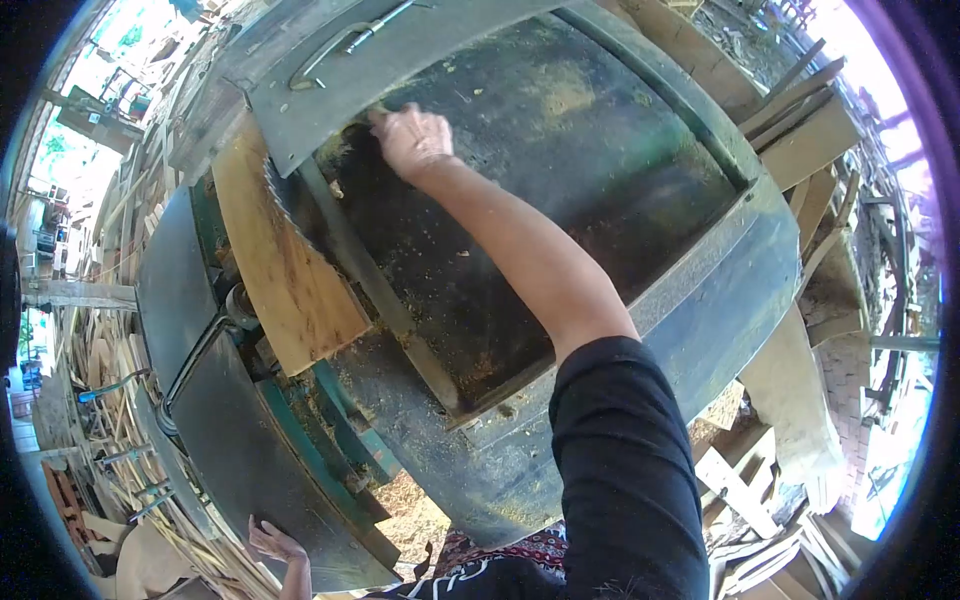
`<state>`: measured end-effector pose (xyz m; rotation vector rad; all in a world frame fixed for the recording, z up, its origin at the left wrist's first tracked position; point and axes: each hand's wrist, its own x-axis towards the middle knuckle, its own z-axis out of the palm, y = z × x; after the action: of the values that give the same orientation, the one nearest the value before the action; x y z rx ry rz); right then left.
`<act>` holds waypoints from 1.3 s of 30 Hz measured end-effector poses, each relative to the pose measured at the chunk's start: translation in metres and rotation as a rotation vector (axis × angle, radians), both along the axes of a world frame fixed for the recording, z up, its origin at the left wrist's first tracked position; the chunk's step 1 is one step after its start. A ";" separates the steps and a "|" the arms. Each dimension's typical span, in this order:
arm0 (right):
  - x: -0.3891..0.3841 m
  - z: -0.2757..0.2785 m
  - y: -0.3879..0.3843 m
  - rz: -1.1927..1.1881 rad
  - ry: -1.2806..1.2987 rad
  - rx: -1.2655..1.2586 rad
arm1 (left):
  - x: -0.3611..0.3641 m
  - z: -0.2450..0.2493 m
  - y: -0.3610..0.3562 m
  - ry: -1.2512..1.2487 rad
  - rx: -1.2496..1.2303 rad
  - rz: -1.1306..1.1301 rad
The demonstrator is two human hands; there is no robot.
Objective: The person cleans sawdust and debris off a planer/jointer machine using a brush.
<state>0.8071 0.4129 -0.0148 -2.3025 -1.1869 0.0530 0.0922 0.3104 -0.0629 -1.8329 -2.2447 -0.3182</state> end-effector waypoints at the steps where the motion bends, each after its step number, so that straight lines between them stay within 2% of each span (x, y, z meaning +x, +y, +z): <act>1: 0.016 -0.011 0.002 -0.083 -0.056 -0.016 | -0.001 -0.001 0.002 -0.004 -0.005 0.001; 2: 0.032 -0.022 0.000 -0.161 -0.110 -0.033 | -0.005 -0.002 0.003 0.013 -0.013 -0.003; 4: 0.053 -0.017 -0.023 -0.375 -0.058 0.070 | -0.011 -0.004 0.002 0.037 -0.026 -0.007; 5: 0.049 -0.015 -0.026 -0.370 -0.068 0.068 | -0.008 -0.002 0.002 0.028 -0.029 -0.002; 7: 0.031 -0.016 -0.040 -0.274 -0.200 0.087 | 0.004 0.004 0.000 0.031 -0.034 0.012; 9: 0.011 -0.023 -0.032 0.032 -0.218 0.173 | 0.002 0.002 0.001 0.014 -0.033 0.007; 10: 0.009 -0.027 -0.019 0.110 -0.249 0.212 | -0.003 0.000 0.001 0.014 -0.032 0.001; 12: 0.009 -0.014 0.010 0.137 -0.207 0.125 | -0.007 -0.006 0.003 0.008 -0.010 -0.005; 14: 0.011 -0.012 0.012 0.133 -0.197 0.120 | -0.010 -0.005 0.004 0.107 -0.033 0.061; 16: 0.019 -0.011 0.007 0.133 -0.196 0.100 | -0.016 -0.009 0.002 0.051 -0.046 0.028; 18: 0.026 -0.016 0.004 0.038 -0.288 0.185 | -0.017 -0.010 0.005 0.128 -0.044 0.080; 20: 0.038 -0.019 0.001 -0.016 -0.263 0.235 | -0.012 -0.010 0.004 0.115 -0.035 0.085; 24: 0.089 -0.011 -0.020 -0.521 0.020 0.061 | 0.007 -0.002 0.002 0.097 -0.016 0.121; 26: 0.109 -0.007 -0.040 -0.724 0.107 0.131 | 0.011 0.006 0.000 0.089 -0.017 0.136; 29: 0.090 -0.007 -0.068 -0.612 0.026 0.144 | 0.018 0.010 -0.003 0.000 -0.040 0.146; 31: 0.059 -0.011 -0.076 -0.442 -0.015 0.164 | 0.011 0.006 -0.002 -0.014 -0.033 0.136; 34: 0.035 0.006 -0.093 -0.214 -0.034 -0.080 | 0.013 0.004 -0.002 -0.024 -0.028 0.138; 35: 0.038 0.011 -0.100 -0.216 -0.037 -0.073 | 0.015 0.007 -0.001 -0.021 -0.031 0.150; 37: 0.052 0.023 -0.119 -0.504 0.109 -0.102 | 0.021 0.012 0.000 -0.027 -0.030 0.167; 39: 0.045 0.034 -0.146 -0.536 0.149 0.001 | 0.021 0.012 -0.003 -0.031 -0.020 0.169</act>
<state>0.8524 0.2668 0.0190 -2.4889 -0.4717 0.0256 0.1130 0.3071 -0.0504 -1.6434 -2.4124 -0.2962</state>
